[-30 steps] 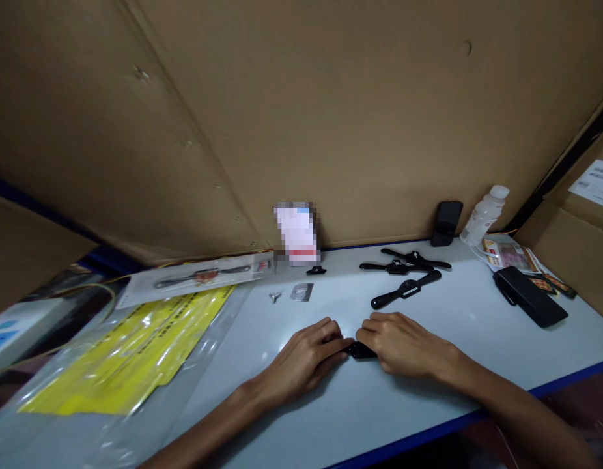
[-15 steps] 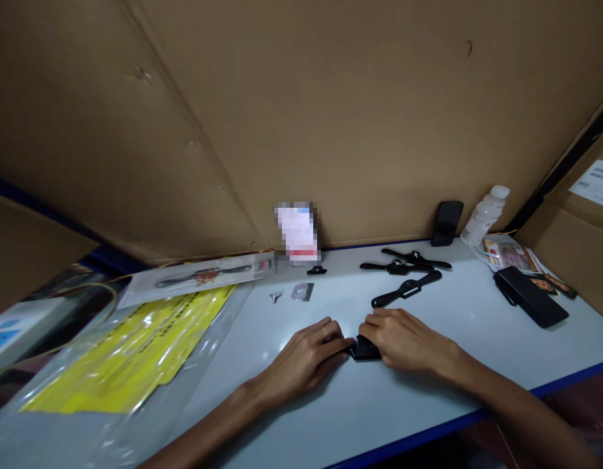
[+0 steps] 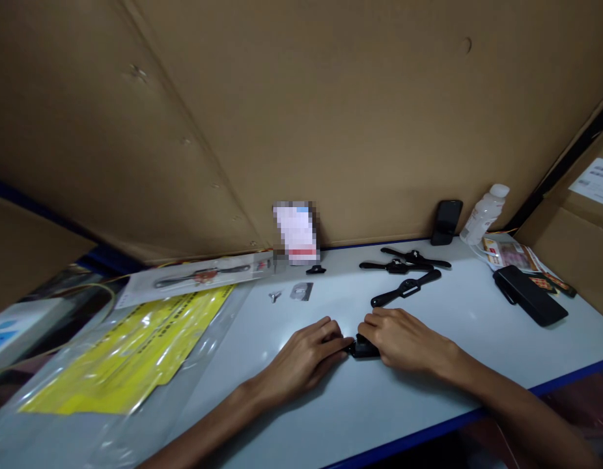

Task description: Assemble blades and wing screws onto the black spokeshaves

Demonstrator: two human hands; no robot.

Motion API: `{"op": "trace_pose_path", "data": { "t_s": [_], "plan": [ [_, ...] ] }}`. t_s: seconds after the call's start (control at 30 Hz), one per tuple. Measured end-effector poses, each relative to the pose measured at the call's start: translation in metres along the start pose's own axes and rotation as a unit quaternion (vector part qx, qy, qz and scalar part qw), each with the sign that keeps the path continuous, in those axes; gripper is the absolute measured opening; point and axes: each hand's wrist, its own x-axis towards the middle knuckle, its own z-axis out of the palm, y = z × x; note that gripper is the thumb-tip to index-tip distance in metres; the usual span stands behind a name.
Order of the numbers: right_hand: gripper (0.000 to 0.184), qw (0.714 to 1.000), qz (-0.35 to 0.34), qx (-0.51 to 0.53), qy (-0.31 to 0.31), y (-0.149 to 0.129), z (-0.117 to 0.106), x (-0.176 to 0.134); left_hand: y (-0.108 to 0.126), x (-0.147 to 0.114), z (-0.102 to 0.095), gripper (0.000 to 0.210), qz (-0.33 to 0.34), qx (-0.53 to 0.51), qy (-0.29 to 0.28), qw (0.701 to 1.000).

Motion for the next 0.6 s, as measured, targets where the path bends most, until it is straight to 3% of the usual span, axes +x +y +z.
{"op": "trace_pose_path", "data": {
  "t_s": [0.6],
  "plan": [
    [0.034, 1.0, -0.005, 0.013, 0.001, -0.0001, 0.0003, -0.0008, 0.0, 0.0002, 0.0, 0.028, -0.001, -0.006, 0.001, 1.0]
  ]
}}
